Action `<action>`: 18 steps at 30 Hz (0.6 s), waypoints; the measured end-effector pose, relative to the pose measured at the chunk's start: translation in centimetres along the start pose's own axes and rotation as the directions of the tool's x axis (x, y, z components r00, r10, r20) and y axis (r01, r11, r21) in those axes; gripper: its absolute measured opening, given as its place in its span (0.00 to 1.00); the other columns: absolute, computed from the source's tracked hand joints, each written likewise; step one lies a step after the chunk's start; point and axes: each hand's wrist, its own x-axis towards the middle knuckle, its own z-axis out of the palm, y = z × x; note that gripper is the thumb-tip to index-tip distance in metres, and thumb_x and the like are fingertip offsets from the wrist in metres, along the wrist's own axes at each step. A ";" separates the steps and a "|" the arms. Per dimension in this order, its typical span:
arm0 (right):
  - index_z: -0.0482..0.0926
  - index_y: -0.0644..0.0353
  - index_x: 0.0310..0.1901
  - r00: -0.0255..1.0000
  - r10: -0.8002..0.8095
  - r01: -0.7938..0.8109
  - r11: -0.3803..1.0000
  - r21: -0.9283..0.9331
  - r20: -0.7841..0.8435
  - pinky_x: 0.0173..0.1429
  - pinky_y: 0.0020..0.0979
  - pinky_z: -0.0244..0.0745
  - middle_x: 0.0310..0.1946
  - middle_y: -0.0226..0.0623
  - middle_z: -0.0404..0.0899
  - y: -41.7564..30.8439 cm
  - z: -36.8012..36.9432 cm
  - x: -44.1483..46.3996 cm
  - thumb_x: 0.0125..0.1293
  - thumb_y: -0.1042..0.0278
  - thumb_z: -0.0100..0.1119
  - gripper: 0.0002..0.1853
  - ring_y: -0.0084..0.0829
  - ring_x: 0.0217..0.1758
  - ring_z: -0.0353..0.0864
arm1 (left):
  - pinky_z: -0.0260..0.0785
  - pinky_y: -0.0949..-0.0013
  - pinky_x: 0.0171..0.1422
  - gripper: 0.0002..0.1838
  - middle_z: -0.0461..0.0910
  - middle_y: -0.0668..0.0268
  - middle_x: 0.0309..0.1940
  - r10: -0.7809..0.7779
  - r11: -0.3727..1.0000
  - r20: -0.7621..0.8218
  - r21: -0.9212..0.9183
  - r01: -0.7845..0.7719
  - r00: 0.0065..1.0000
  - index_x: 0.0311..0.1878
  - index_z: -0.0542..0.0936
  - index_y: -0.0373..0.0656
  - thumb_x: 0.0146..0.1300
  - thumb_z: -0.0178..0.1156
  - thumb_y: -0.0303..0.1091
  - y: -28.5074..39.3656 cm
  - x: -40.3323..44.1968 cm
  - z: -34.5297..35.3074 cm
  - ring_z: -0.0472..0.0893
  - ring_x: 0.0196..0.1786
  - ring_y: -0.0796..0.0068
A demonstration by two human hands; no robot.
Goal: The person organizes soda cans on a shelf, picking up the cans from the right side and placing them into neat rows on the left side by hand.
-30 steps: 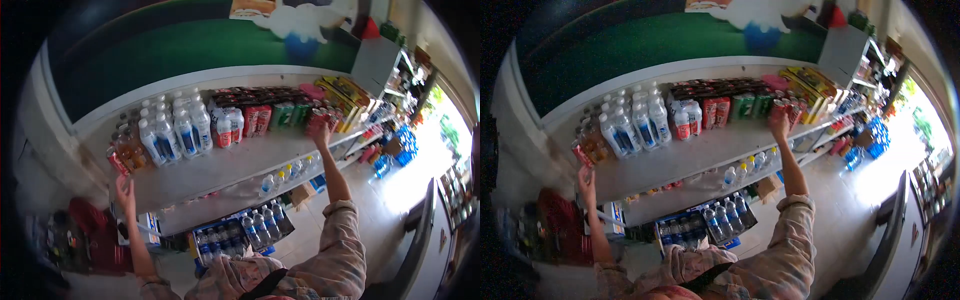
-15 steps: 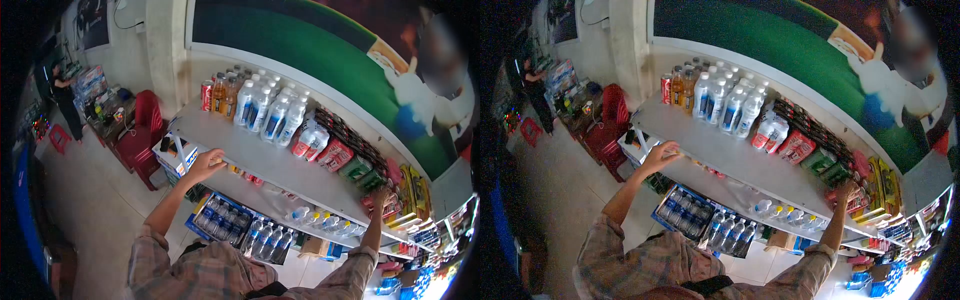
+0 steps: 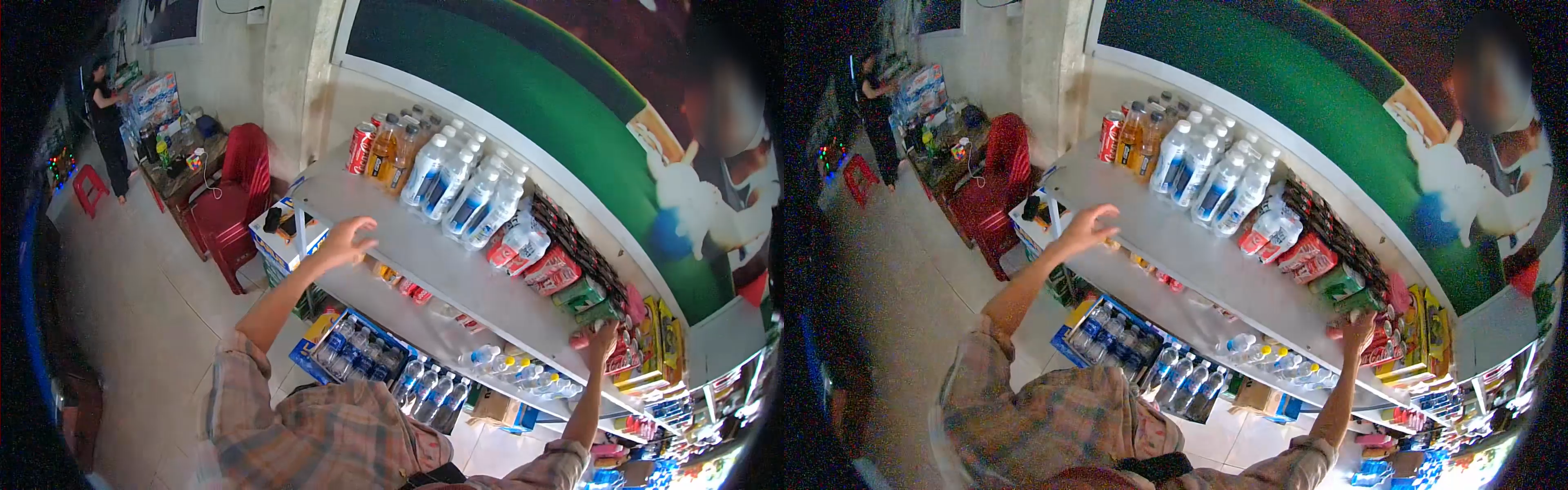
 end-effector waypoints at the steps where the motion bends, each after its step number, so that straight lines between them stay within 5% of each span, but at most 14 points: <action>1: 0.66 0.62 0.48 0.994 -0.109 0.106 0.986 0.129 0.012 0.43 0.44 0.71 0.36 0.50 0.75 -2.0 -1.4 0.0 0.37 0.65 0.70 0.34 0.54 0.40 0.74 | 0.68 0.64 0.55 0.23 0.76 0.59 0.47 0.006 0.999 -0.119 0.053 0.000 0.993 0.52 0.71 0.40 0.54 0.64 0.35 -2.1 1.4 -1.0 0.75 0.52 0.66; 2: 0.68 0.62 0.46 0.977 -0.214 0.204 0.945 0.256 0.011 0.44 0.42 0.71 0.38 0.48 0.76 -4.2 -2.6 -0.2 0.35 0.64 0.74 0.33 0.50 0.41 0.76 | 0.68 0.63 0.56 0.25 0.76 0.58 0.47 0.020 0.994 -0.233 0.105 0.005 0.972 0.53 0.70 0.40 0.53 0.64 0.36 -4.1 2.8 -1.9 0.74 0.53 0.65; 3: 0.70 0.62 0.42 0.988 -0.149 0.124 0.934 0.336 0.049 0.43 0.39 0.72 0.36 0.46 0.76 -6.7 -3.4 -0.2 0.33 0.64 0.75 0.31 0.44 0.39 0.77 | 0.68 0.63 0.56 0.25 0.76 0.58 0.47 0.027 0.994 -0.222 0.105 -0.003 0.975 0.53 0.70 0.40 0.53 0.64 0.36 -5.9 4.5 -2.9 0.74 0.53 0.65; 6: 0.70 0.62 0.42 0.952 -0.280 0.159 0.796 0.584 0.122 0.43 0.33 0.72 0.35 0.42 0.77 -16.0 -7.5 -1.5 0.36 0.62 0.76 0.31 0.35 0.38 0.78 | 0.66 0.60 0.56 0.34 0.73 0.52 0.49 0.042 0.951 -0.385 0.300 0.081 0.922 0.56 0.65 0.36 0.48 0.67 0.38 -11.3 9.3 -4.7 0.73 0.53 0.53; 8: 0.70 0.63 0.42 0.922 -0.334 0.114 0.715 0.690 0.194 0.43 0.32 0.73 0.35 0.40 0.78 -22.1 -8.8 -2.3 0.36 0.61 0.77 0.32 0.31 0.37 0.78 | 0.63 0.59 0.59 0.42 0.69 0.47 0.53 0.283 0.838 -0.512 0.544 0.051 0.811 0.61 0.58 0.32 0.46 0.68 0.40 -14.7 12.5 -4.6 0.70 0.55 0.47; 9: 0.70 0.63 0.41 0.891 -0.383 0.064 0.637 0.768 0.243 0.43 0.31 0.73 0.36 0.40 0.78 -25.2 -9.5 -2.6 0.35 0.61 0.78 0.32 0.30 0.37 0.78 | 0.63 0.59 0.59 0.42 0.69 0.47 0.53 0.295 0.845 -0.507 0.534 0.027 0.809 0.61 0.58 0.32 0.46 0.68 0.40 -15.9 13.9 -4.7 0.70 0.55 0.47; 10: 0.70 0.63 0.41 0.867 -0.475 0.200 0.609 0.767 0.150 0.43 0.30 0.73 0.35 0.39 0.79 -26.7 -7.3 -2.6 0.33 0.62 0.79 0.33 0.27 0.37 0.78 | 0.63 0.58 0.60 0.46 0.67 0.45 0.55 0.282 0.890 -0.507 0.456 -0.025 0.815 0.62 0.55 0.31 0.45 0.69 0.41 -17.0 15.0 -4.8 0.69 0.56 0.45; 11: 0.70 0.63 0.42 0.869 -0.411 0.091 0.681 0.726 0.277 0.45 0.30 0.73 0.35 0.38 0.78 -29.4 -6.6 -3.1 0.34 0.60 0.79 0.34 0.28 0.39 0.78 | 0.62 0.58 0.61 0.49 0.64 0.43 0.57 0.270 0.925 -0.505 0.373 -0.075 0.820 0.63 0.52 0.29 0.44 0.70 0.41 -17.6 16.2 -4.8 0.67 0.57 0.44; 12: 0.70 0.62 0.44 0.835 -0.487 0.162 0.661 0.732 0.256 0.46 0.31 0.72 0.37 0.37 0.77 -33.1 -8.4 -3.7 0.34 0.57 0.78 0.35 0.29 0.41 0.77 | 0.62 0.58 0.61 0.49 0.64 0.43 0.57 0.282 0.928 -0.506 0.360 -0.098 0.815 0.63 0.52 0.29 0.44 0.70 0.41 -17.4 17.0 -4.8 0.67 0.57 0.44; 14: 0.71 0.60 0.45 0.825 -0.548 0.296 0.630 0.718 0.140 0.48 0.30 0.72 0.38 0.37 0.77 -38.0 -6.4 -4.5 0.34 0.54 0.78 0.36 0.31 0.42 0.77 | 0.62 0.58 0.61 0.52 0.65 0.41 0.56 0.104 0.991 -0.478 0.123 -0.050 0.872 0.64 0.50 0.28 0.42 0.71 0.42 -17.0 17.4 -4.6 0.67 0.57 0.44; 17: 0.68 0.61 0.46 0.793 -0.567 0.218 0.604 0.766 0.222 0.49 0.36 0.72 0.41 0.47 0.77 -45.1 -4.3 -4.7 0.33 0.51 0.77 0.39 0.41 0.46 0.78 | 0.63 0.58 0.57 0.46 0.70 0.45 0.51 0.144 0.989 -0.477 0.090 -0.115 0.867 0.62 0.54 0.32 0.44 0.69 0.39 -17.1 17.5 -5.1 0.71 0.54 0.47; 18: 0.68 0.61 0.48 0.781 -0.591 0.245 0.585 0.773 0.200 0.50 0.33 0.73 0.40 0.43 0.78 -47.2 -3.4 -4.8 0.35 0.56 0.78 0.38 0.35 0.45 0.78 | 0.64 0.58 0.55 0.42 0.71 0.46 0.50 0.133 0.991 -0.423 0.031 -0.132 0.896 0.60 0.57 0.34 0.45 0.68 0.37 -16.7 17.0 -5.8 0.72 0.52 0.49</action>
